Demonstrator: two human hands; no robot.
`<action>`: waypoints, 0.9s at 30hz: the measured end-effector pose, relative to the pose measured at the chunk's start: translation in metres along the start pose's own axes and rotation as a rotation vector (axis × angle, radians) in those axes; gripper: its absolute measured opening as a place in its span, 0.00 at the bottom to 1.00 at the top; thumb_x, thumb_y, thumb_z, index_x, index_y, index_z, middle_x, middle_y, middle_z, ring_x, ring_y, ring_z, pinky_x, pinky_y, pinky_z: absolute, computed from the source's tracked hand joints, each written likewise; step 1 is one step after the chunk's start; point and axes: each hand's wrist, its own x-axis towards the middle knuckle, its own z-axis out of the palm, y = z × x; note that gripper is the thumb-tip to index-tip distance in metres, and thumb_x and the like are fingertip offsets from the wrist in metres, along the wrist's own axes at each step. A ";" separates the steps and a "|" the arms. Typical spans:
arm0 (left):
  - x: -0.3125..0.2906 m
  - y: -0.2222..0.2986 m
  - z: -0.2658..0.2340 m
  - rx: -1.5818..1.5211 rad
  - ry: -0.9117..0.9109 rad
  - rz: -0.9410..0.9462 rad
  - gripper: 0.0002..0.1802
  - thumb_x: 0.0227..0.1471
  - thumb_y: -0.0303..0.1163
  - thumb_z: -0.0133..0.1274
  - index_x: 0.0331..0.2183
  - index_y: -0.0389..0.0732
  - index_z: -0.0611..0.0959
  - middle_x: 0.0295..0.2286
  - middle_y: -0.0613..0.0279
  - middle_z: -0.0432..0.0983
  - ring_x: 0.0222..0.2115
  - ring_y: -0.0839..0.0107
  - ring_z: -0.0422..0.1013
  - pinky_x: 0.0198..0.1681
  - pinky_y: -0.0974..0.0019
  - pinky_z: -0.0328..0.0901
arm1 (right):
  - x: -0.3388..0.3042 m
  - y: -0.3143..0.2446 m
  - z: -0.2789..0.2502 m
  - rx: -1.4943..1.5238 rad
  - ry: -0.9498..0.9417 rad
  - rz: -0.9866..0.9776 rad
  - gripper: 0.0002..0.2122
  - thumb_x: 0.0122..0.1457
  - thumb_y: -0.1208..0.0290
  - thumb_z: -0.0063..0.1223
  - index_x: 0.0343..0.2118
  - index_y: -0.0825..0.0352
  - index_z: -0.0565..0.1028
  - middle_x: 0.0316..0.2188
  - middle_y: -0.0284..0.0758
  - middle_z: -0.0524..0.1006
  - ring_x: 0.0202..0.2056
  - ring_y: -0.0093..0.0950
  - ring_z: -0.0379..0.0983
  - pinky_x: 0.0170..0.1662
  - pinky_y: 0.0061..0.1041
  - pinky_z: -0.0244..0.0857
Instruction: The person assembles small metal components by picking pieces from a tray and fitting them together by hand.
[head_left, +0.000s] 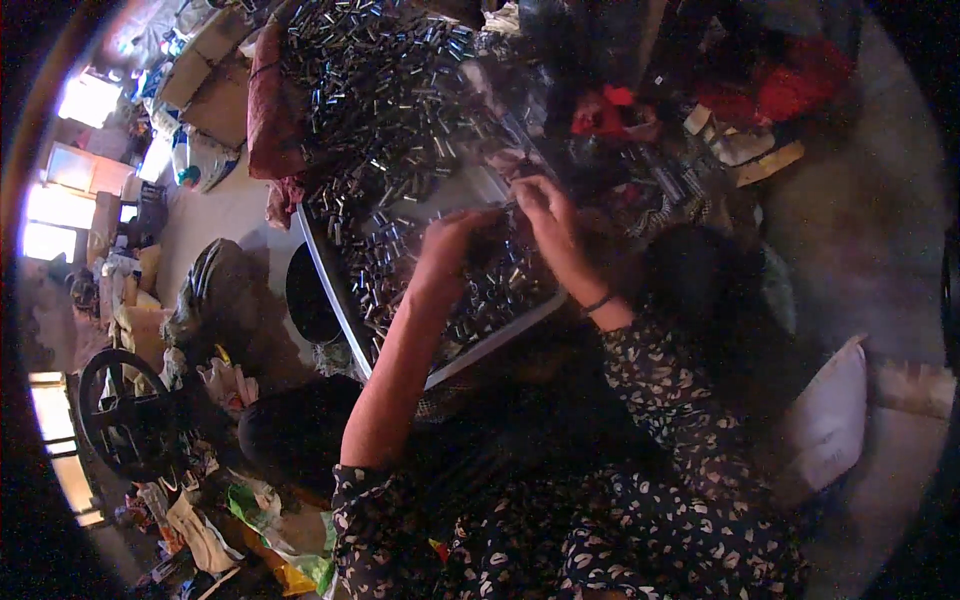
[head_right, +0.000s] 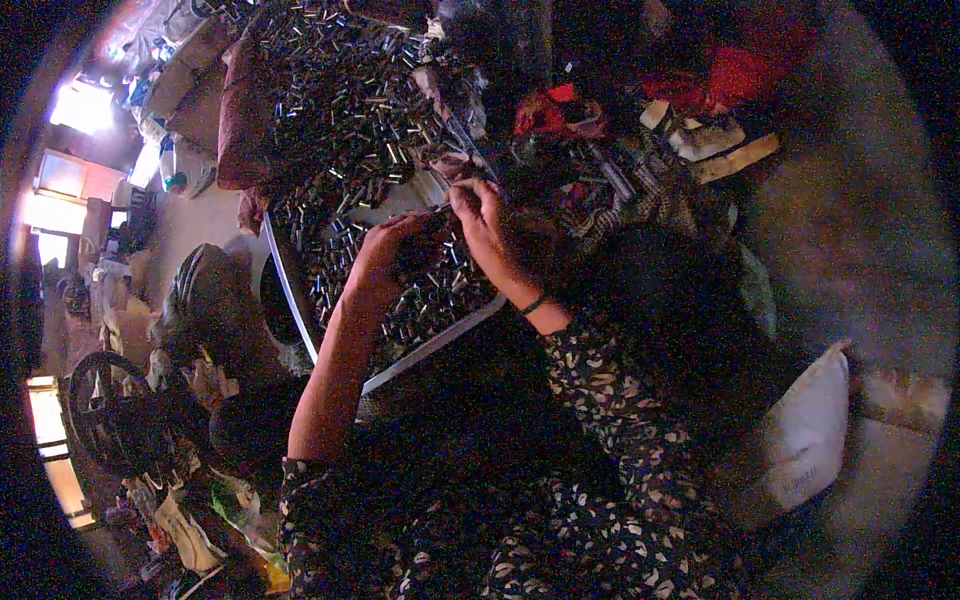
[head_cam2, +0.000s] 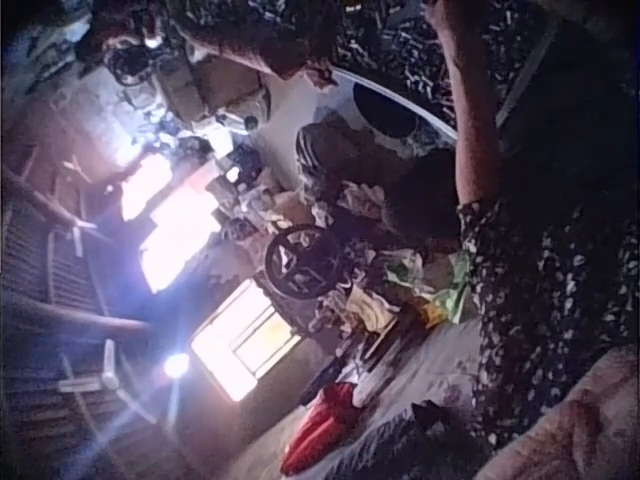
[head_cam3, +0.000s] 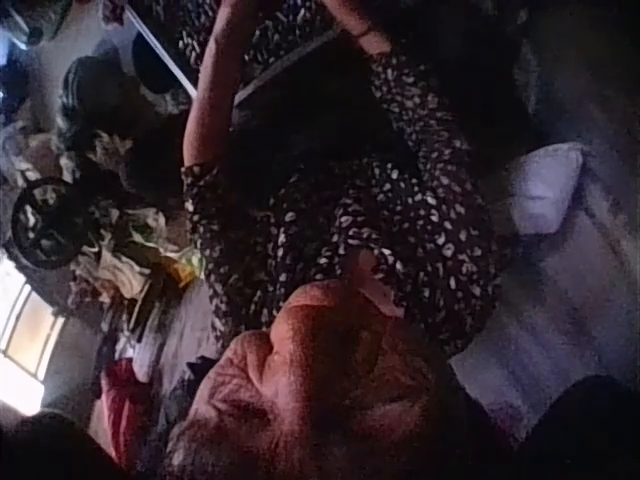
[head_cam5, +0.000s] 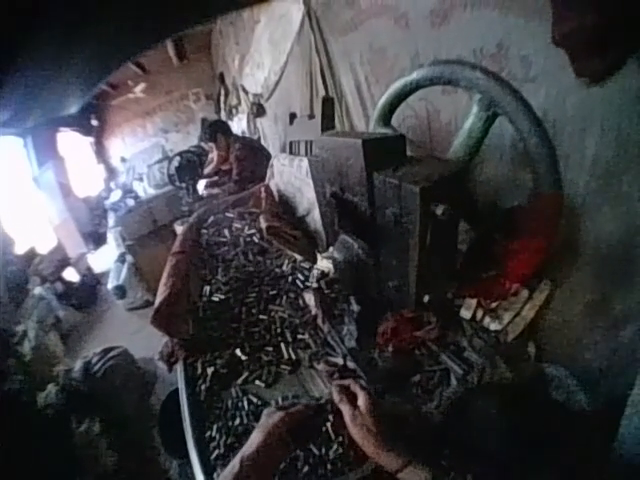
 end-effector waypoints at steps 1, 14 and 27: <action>-0.005 0.003 0.001 0.070 0.009 0.026 0.13 0.47 0.33 0.41 0.35 0.37 0.74 0.26 0.64 0.71 0.25 0.76 0.68 0.29 0.75 0.63 | 0.000 -0.006 0.001 0.004 -0.006 -0.001 0.07 0.53 0.70 0.41 0.29 0.68 0.69 0.27 0.30 0.70 0.32 0.19 0.63 0.38 0.19 0.56; -0.006 -0.005 -0.002 -0.356 -0.098 -0.044 0.14 0.48 0.33 0.41 0.35 0.36 0.72 0.29 0.63 0.71 0.29 0.73 0.67 0.34 0.72 0.64 | 0.040 -0.032 -0.051 -0.728 -0.034 -0.374 0.06 0.52 0.70 0.42 0.27 0.67 0.68 0.21 0.38 0.71 0.23 0.35 0.68 0.26 0.26 0.60; -0.004 0.005 0.018 -0.104 -0.214 0.084 0.16 0.49 0.36 0.40 0.38 0.36 0.71 0.30 0.66 0.71 0.30 0.76 0.67 0.33 0.72 0.62 | 0.038 -0.028 -0.055 -0.721 -0.120 -0.462 0.07 0.54 0.70 0.39 0.28 0.67 0.66 0.21 0.46 0.69 0.25 0.45 0.65 0.24 0.33 0.59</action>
